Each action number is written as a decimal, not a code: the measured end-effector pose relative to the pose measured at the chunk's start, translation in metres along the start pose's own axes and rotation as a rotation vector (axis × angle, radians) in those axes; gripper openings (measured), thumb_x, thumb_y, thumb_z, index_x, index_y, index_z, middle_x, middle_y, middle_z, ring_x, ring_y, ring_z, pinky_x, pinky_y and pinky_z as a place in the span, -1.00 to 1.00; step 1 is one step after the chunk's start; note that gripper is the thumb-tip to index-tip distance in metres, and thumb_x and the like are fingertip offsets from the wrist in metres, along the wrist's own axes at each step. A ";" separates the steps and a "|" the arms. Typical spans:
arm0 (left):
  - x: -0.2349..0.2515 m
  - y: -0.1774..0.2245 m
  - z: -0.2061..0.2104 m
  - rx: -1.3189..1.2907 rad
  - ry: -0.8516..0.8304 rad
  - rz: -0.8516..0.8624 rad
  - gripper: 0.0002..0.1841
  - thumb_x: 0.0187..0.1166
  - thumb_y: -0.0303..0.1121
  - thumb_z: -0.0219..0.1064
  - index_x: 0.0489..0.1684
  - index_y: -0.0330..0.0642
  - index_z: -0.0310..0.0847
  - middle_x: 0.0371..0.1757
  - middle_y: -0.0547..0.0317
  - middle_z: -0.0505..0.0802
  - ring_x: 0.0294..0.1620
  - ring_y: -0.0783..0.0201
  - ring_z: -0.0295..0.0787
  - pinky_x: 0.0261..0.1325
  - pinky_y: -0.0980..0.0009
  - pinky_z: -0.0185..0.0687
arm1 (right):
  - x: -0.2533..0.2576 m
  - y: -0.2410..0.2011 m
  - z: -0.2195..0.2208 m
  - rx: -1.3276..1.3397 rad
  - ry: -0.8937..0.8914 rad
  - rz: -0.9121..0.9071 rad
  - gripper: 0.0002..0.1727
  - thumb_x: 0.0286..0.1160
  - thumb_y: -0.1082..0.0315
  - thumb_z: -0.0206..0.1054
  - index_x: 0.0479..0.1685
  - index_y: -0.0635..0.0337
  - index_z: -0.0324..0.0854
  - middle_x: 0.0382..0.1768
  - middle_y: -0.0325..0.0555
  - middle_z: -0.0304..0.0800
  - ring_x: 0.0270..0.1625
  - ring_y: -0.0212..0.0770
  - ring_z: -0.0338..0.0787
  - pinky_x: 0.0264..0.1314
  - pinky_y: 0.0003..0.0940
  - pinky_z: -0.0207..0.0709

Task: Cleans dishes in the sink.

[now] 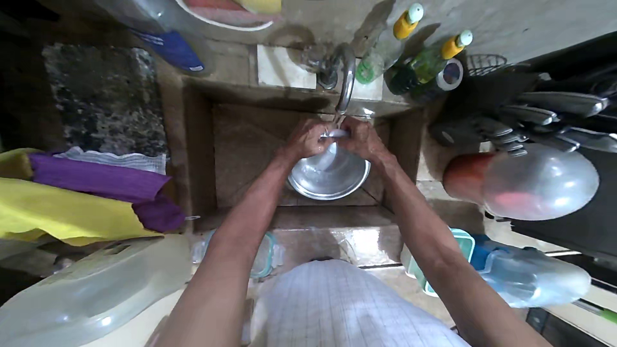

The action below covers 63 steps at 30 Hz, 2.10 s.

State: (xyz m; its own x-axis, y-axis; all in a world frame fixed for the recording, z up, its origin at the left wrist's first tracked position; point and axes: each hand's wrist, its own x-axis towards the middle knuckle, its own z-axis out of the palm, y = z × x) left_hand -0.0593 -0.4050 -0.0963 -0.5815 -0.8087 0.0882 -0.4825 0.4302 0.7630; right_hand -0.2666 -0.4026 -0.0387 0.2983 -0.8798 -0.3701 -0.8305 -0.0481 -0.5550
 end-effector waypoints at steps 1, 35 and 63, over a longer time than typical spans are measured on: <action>0.002 0.002 -0.003 0.030 -0.019 0.031 -0.68 0.64 -0.18 0.34 0.17 -0.16 0.79 0.02 -0.04 0.91 0.07 0.01 0.88 0.27 -0.03 0.71 | -0.004 0.002 0.001 0.048 -0.015 0.003 -0.68 0.35 0.23 0.51 -0.03 0.23 0.68 -0.27 0.08 0.79 -0.22 0.04 0.80 -0.09 0.15 0.65; -0.025 -0.040 0.007 -0.381 0.130 -0.284 -0.50 0.72 -0.19 0.31 0.53 -0.28 0.52 0.47 -0.13 0.72 0.52 0.14 0.63 0.65 0.20 0.45 | -0.122 -0.020 0.018 0.282 0.051 0.233 -0.59 0.45 0.17 0.50 0.25 -0.03 0.57 -0.30 0.00 0.80 -0.44 -0.04 0.77 -0.47 -0.02 0.67; -0.015 -0.022 0.025 -0.379 0.063 -0.300 -0.47 0.78 -0.18 0.21 0.63 -0.30 0.40 0.59 -0.14 0.62 0.64 0.12 0.51 0.75 0.20 0.32 | -0.123 -0.024 -0.013 0.142 0.031 0.240 -0.66 0.48 0.14 0.45 0.15 0.01 0.57 -0.36 -0.04 0.76 -0.48 -0.04 0.75 -0.53 -0.02 0.62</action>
State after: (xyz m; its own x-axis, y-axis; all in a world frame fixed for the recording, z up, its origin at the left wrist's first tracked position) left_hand -0.0562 -0.3920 -0.1301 -0.4063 -0.9027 -0.1418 -0.3439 0.0073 0.9390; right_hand -0.2896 -0.2992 0.0301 0.0843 -0.8722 -0.4818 -0.8010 0.2283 -0.5534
